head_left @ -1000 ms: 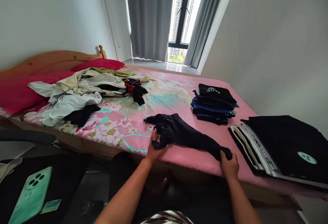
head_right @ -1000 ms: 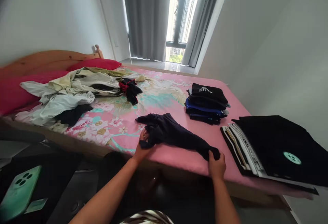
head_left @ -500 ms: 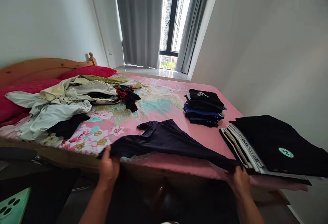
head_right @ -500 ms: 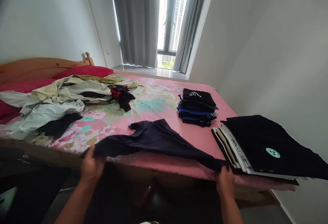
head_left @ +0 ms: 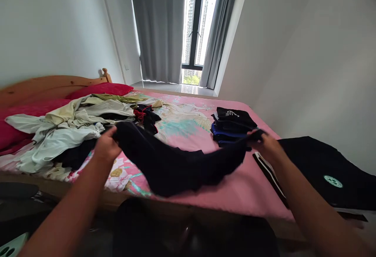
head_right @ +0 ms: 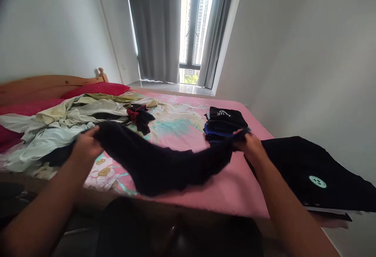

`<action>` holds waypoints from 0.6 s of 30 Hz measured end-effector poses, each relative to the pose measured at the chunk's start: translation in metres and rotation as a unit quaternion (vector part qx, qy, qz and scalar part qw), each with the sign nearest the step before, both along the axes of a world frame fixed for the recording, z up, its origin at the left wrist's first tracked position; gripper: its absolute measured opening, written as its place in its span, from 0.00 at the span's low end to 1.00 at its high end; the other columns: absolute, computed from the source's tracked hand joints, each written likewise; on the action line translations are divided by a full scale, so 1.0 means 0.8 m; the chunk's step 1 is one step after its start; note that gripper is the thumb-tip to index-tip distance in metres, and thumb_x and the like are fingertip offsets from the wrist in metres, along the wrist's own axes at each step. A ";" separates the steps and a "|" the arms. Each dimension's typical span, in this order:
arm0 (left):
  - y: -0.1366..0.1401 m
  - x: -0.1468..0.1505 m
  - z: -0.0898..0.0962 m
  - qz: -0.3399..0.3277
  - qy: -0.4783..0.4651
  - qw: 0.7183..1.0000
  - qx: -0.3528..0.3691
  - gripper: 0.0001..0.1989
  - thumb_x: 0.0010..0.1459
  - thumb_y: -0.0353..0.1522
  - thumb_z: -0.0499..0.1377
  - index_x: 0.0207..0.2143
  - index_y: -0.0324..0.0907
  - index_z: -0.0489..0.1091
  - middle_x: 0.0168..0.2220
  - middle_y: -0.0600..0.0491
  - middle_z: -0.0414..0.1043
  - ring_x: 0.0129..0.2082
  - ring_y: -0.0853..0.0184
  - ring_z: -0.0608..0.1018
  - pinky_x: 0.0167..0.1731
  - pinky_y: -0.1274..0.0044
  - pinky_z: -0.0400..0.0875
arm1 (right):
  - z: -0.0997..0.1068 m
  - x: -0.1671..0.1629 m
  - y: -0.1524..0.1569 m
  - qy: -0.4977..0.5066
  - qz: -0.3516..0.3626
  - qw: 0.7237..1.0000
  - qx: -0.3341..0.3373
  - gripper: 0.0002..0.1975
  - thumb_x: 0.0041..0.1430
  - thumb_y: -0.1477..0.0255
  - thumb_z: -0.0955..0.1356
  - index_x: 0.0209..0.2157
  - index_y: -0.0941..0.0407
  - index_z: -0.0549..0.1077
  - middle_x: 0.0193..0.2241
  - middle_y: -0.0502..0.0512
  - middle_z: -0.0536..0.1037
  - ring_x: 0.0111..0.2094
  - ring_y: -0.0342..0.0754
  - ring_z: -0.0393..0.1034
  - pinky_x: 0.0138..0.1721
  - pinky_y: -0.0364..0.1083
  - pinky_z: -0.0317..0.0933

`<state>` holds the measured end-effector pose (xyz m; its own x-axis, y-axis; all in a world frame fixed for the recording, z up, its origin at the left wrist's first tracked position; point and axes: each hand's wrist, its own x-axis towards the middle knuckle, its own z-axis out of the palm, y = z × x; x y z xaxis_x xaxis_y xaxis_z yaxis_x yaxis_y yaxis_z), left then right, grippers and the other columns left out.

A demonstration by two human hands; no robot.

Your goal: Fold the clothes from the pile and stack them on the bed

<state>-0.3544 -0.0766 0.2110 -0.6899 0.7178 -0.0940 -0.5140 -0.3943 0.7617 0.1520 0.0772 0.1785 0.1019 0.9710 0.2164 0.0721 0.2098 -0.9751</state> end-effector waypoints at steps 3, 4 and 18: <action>0.012 -0.023 0.061 0.019 0.062 0.990 0.124 0.11 0.62 0.29 0.47 0.35 0.36 0.69 0.31 0.54 0.77 0.47 0.62 0.76 0.46 0.68 0.72 | 0.063 -0.005 0.035 0.101 -0.012 0.992 0.074 0.22 0.56 0.63 0.63 0.51 0.56 0.65 0.49 0.61 0.70 0.44 0.49 0.71 0.40 0.49 0.67; 0.009 -0.026 0.068 0.028 0.076 0.984 0.156 0.10 0.61 0.31 0.49 0.36 0.37 0.69 0.33 0.54 0.78 0.48 0.60 0.75 0.47 0.66 0.71 | 0.073 -0.004 0.043 0.132 -0.009 0.988 0.075 0.22 0.56 0.64 0.62 0.52 0.54 0.65 0.50 0.60 0.70 0.45 0.50 0.71 0.40 0.50 0.67; -0.139 0.075 -0.296 -0.213 -0.123 0.935 -0.254 0.09 0.57 0.37 0.58 0.37 0.40 0.69 0.34 0.49 0.77 0.32 0.65 0.80 0.34 0.73 0.74 | -0.274 0.006 -0.051 0.091 -0.162 0.964 -0.191 0.17 0.38 0.70 0.70 0.34 0.59 0.68 0.28 0.52 0.72 0.27 0.42 0.69 0.27 0.42 0.66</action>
<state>-0.2943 -0.1880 -0.0255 -0.2637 0.7431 -0.6150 -0.7260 0.2669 0.6338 0.1569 0.0365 -0.0407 0.4165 0.8869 -0.2000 -0.1054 -0.1714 -0.9795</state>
